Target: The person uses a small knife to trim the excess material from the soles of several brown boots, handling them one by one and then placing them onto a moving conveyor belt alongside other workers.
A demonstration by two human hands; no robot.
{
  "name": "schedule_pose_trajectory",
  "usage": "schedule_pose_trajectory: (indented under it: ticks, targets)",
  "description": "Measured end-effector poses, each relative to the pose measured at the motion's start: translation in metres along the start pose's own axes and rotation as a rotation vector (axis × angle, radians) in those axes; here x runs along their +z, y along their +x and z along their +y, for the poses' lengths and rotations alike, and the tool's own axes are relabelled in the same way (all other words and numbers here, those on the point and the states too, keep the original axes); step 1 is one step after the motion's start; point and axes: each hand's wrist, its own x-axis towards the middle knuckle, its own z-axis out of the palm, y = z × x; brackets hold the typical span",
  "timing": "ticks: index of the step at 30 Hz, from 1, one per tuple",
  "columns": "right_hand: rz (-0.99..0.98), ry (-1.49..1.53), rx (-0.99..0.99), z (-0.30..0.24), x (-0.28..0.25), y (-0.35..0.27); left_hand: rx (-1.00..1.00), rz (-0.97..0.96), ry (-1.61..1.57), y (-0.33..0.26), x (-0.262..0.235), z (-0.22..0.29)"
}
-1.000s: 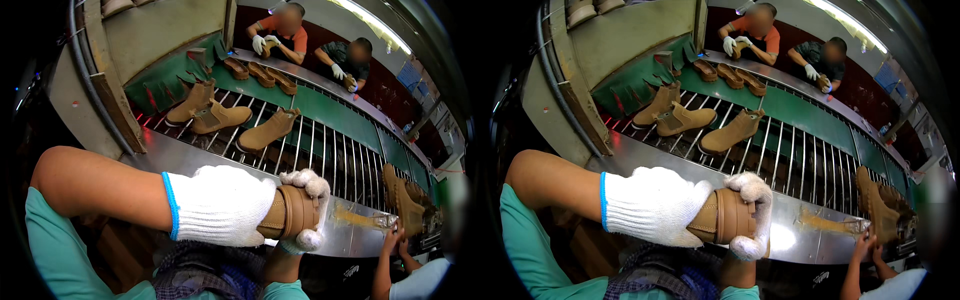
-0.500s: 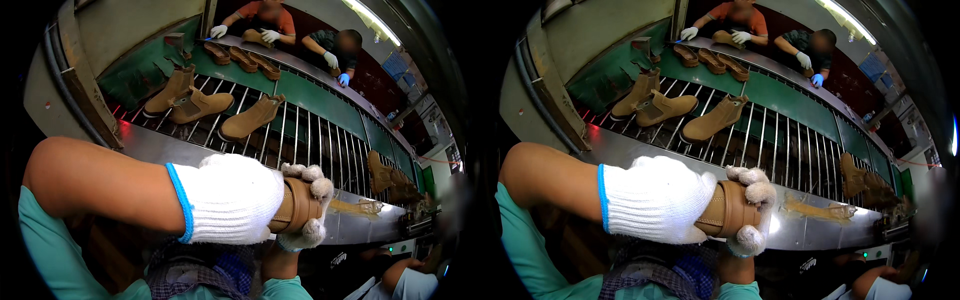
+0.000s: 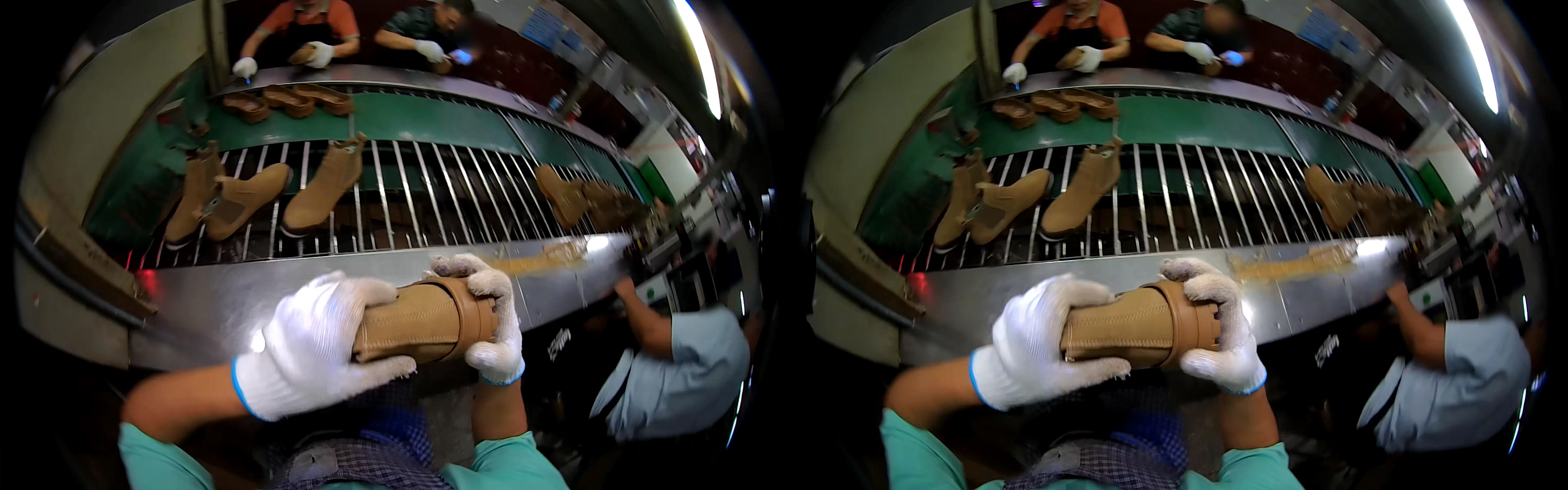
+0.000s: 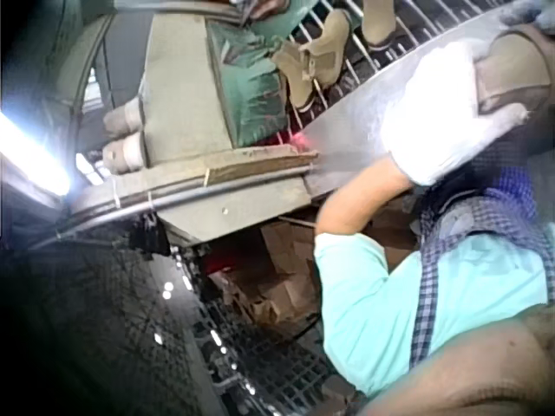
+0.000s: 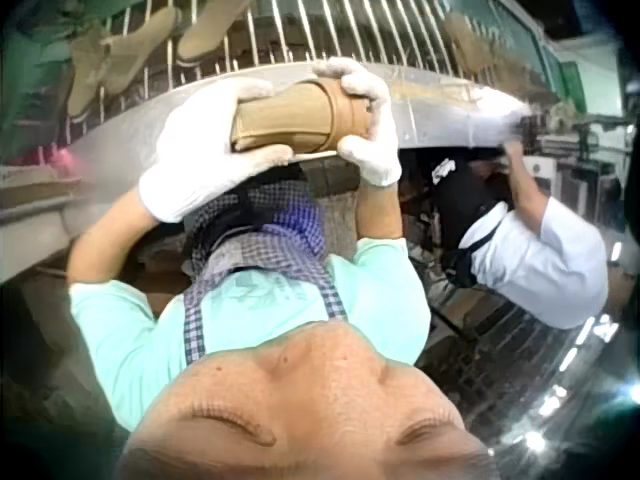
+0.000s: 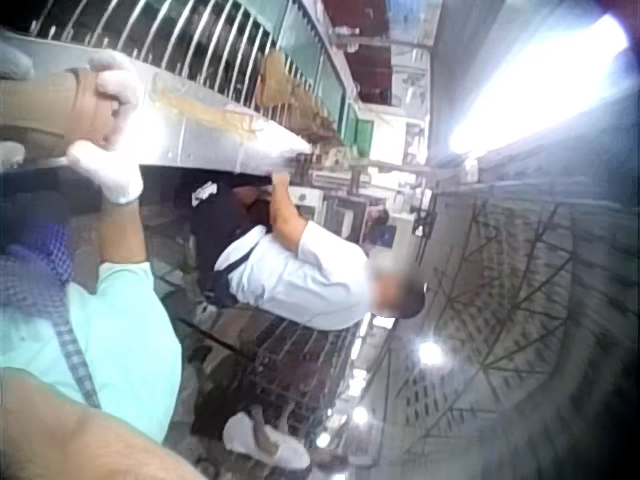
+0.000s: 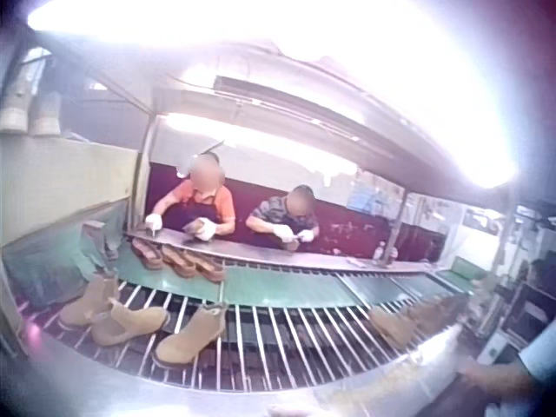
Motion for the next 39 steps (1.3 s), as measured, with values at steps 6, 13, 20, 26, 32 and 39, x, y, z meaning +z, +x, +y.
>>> schedule_pose_trajectory:
  ticks: [6,13,20,26,32,39]
  targets:
    - [0.347,0.147,0.024,-0.020,0.025,-0.069,0.160,-0.093,-0.013,-0.035,0.045,0.031]
    - [0.392,0.044,0.201,-0.043,0.022,-0.132,0.427,-0.137,0.053,-0.058,0.068,0.054]
    - [0.362,-0.030,0.559,-0.074,0.040,-0.140,0.479,-0.135,0.120,-0.084,0.076,0.064]
    - [0.310,-0.236,0.643,-0.075,0.056,-0.150,0.416,-0.140,0.096,-0.096,0.064,0.067]
    - [0.291,-0.450,0.768,-0.080,0.074,-0.158,0.447,-0.148,0.144,-0.113,0.069,0.065]
    - [0.265,-0.718,0.796,-0.074,0.091,-0.174,0.578,-0.200,0.212,-0.138,0.079,0.058]
